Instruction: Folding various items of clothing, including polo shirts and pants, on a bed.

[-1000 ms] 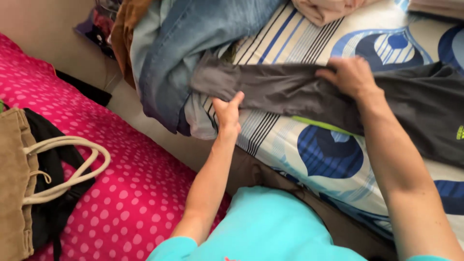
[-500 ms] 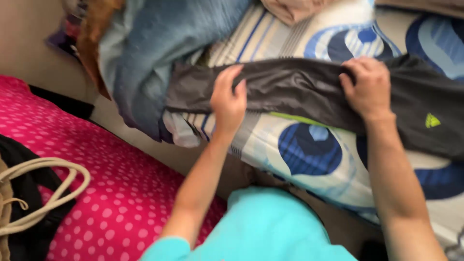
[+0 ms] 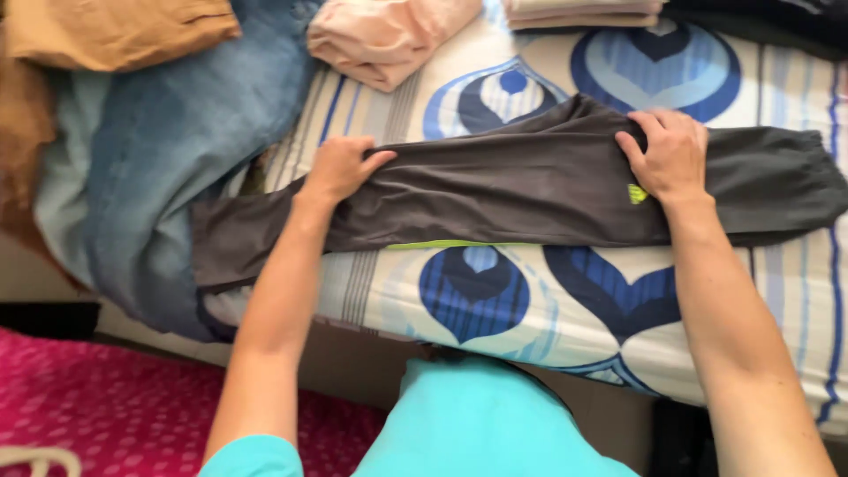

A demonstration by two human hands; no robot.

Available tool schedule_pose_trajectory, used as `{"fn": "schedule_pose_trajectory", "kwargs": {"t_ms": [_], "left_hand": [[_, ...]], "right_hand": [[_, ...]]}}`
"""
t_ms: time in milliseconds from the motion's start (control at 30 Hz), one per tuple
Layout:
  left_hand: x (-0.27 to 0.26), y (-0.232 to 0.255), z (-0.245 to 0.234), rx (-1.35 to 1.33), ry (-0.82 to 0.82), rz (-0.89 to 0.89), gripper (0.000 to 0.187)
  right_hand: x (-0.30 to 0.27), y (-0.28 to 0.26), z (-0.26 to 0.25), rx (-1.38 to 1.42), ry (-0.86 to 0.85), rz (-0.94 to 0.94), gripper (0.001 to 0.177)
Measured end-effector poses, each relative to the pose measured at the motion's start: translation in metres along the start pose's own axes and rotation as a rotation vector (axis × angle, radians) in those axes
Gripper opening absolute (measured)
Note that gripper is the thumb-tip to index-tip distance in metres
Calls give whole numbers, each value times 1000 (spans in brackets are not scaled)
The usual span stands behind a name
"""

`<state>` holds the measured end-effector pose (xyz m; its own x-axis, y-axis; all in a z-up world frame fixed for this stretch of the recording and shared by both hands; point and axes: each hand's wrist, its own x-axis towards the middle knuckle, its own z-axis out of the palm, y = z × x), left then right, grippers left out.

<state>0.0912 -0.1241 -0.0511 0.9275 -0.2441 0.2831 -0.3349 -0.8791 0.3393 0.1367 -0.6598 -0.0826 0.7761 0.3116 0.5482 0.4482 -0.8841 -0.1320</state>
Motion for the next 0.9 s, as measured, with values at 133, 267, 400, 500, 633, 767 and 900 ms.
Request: {"fn": "schedule_pose_trajectory", "kwargs": {"t_ms": [133, 267, 400, 500, 633, 767, 900], "left_hand": [[4, 27, 6, 84, -44, 48, 46], [36, 129, 20, 188, 80, 340, 45], [48, 192, 113, -127, -24, 524, 57], [54, 203, 145, -41, -26, 443, 67], [67, 212, 127, 38, -91, 328, 82], [69, 220, 143, 154, -49, 170, 82], [65, 217, 154, 179, 83, 175, 75]], "right_hand": [[-15, 17, -7, -143, -206, 146, 33], [15, -41, -25, -111, -60, -8, 35], [-3, -97, -18, 84, -167, -147, 43], [-24, -79, 0, 65, -178, -113, 67], [-24, -41, -10, -73, -320, 34, 67], [-25, -31, -17, -36, -322, 138, 66], [-33, -33, -18, -22, -278, 187, 66]]}}
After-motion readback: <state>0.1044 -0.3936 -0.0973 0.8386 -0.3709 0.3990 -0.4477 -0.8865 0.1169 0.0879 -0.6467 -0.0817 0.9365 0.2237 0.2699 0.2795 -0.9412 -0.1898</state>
